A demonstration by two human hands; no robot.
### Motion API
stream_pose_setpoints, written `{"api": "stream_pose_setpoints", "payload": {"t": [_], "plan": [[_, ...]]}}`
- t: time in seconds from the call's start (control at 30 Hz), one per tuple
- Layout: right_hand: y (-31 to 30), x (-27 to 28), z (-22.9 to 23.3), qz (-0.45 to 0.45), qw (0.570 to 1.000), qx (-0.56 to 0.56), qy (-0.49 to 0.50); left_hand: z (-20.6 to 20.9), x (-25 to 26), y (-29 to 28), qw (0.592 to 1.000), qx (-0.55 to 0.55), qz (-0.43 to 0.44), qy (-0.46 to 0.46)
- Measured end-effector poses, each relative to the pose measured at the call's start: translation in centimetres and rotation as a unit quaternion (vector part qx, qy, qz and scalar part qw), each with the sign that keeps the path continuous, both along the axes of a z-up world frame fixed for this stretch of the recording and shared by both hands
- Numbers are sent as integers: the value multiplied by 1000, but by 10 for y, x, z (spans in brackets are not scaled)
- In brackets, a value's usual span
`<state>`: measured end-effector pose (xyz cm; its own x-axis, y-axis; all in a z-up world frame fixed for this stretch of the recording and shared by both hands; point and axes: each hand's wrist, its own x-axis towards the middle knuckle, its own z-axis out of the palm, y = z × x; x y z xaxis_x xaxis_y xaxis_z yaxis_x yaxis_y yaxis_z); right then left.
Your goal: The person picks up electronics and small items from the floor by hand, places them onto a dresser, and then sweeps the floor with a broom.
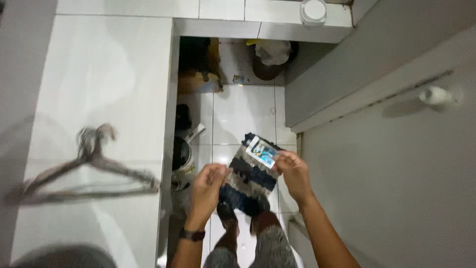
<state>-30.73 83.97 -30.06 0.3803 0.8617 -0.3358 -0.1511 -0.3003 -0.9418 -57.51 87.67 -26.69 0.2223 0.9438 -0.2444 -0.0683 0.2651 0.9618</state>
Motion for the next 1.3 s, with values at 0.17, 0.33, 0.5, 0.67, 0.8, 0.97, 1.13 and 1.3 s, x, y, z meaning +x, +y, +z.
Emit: {"api": "stream_pose_setpoints", "payload": {"t": [0.17,0.33,0.5,0.67,0.8,0.97,1.13,1.3], "plan": [[115,64,-130,-9,966,-26,258,-70,-6,36,991,-120,-12,63],[278,157,-182,-185,977,-59,91,-137,-12,43,965,-204,-2,163],[283,151,-215,-34,998,-22,45,-151,16,52,955,-254,15,155],[200,113,-231,48,986,-160,20,-95,56,83,967,-222,2,126],[92,93,-236,37,985,-162,46,-56,74,95,974,-187,11,126],[13,79,-171,13,984,-174,18,-41,70,86,991,-109,-48,62],[-67,62,-64,-75,991,-101,-54,-48,54,52,979,-92,-142,115],[-184,19,-15,-210,969,-114,-69,-45,38,5,968,-87,-236,30]]}}
